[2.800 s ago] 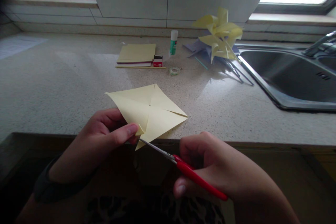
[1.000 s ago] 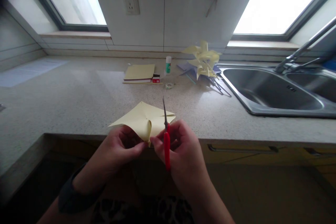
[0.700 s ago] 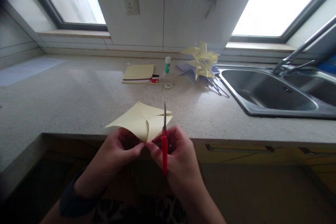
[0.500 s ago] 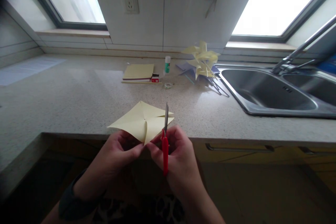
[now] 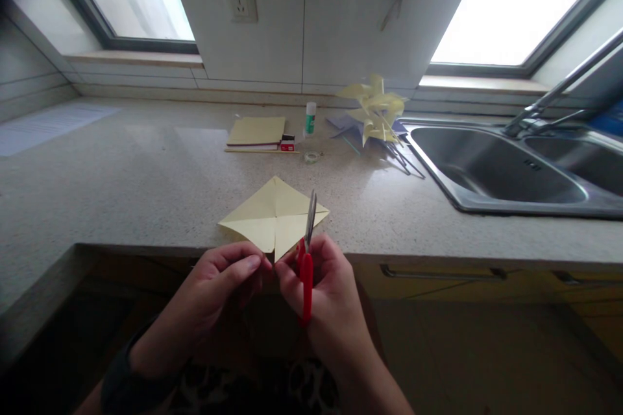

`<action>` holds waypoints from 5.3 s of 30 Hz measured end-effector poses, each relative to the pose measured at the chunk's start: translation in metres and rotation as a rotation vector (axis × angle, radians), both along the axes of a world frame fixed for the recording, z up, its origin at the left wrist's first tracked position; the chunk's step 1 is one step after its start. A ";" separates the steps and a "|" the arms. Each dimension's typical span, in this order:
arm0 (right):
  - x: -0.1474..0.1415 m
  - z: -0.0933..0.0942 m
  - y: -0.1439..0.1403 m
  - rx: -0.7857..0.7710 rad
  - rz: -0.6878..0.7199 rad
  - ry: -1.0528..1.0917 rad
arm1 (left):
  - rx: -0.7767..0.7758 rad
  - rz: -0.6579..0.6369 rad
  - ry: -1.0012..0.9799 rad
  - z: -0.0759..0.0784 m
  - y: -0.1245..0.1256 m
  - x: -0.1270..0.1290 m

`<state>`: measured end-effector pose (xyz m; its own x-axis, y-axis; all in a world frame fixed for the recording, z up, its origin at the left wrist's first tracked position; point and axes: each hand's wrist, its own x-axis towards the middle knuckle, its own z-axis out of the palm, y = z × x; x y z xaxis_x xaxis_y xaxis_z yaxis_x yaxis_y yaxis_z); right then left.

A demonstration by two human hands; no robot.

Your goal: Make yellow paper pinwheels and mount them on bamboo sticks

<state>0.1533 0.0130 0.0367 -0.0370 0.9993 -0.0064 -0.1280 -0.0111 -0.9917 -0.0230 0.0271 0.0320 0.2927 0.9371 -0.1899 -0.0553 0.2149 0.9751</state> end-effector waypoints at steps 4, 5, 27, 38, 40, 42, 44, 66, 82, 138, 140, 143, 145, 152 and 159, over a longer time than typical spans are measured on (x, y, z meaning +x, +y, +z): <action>0.006 -0.006 -0.005 -0.046 0.007 -0.071 | -0.101 -0.023 -0.032 -0.010 -0.003 0.000; 0.008 -0.008 -0.006 -0.063 0.010 -0.084 | -0.125 -0.033 -0.043 -0.013 -0.004 0.001; 0.032 -0.020 -0.018 -0.185 -0.062 -0.151 | -0.225 0.074 -0.037 -0.016 -0.003 0.019; 0.035 -0.019 -0.022 -0.221 -0.127 -0.140 | -0.192 0.057 -0.045 -0.021 -0.002 -0.032; 0.036 -0.020 -0.022 -0.251 -0.183 -0.127 | -0.195 0.089 -0.044 -0.021 0.000 -0.042; 0.037 -0.022 -0.022 -0.268 -0.234 -0.113 | -0.200 0.139 -0.042 -0.019 0.001 -0.050; 0.038 -0.024 -0.020 -0.265 -0.272 -0.107 | -0.210 0.163 -0.037 -0.017 0.003 -0.057; 0.001 -0.032 -0.024 -0.235 -0.363 0.018 | -0.291 0.104 -0.015 -0.035 -0.018 -0.063; -0.008 -0.051 -0.037 -0.211 -0.233 0.085 | -0.308 0.138 -0.224 -0.045 -0.036 0.006; -0.006 -0.036 -0.021 -0.158 -0.074 0.004 | 0.002 0.054 0.106 -0.025 -0.026 0.004; -0.006 -0.036 -0.019 -0.162 -0.070 0.012 | 0.000 0.053 0.094 -0.026 -0.026 0.004; -0.006 -0.035 -0.019 -0.175 -0.070 0.035 | -0.044 0.063 0.044 -0.029 -0.027 0.004; -0.007 -0.034 -0.019 -0.180 -0.055 0.044 | -0.068 0.074 0.011 -0.030 -0.028 0.005; -0.008 -0.035 -0.019 -0.177 -0.036 0.049 | -0.164 0.105 -0.098 -0.029 -0.027 0.007; -0.008 -0.037 -0.018 -0.195 -0.024 0.081 | -0.166 0.121 -0.081 -0.031 -0.028 0.006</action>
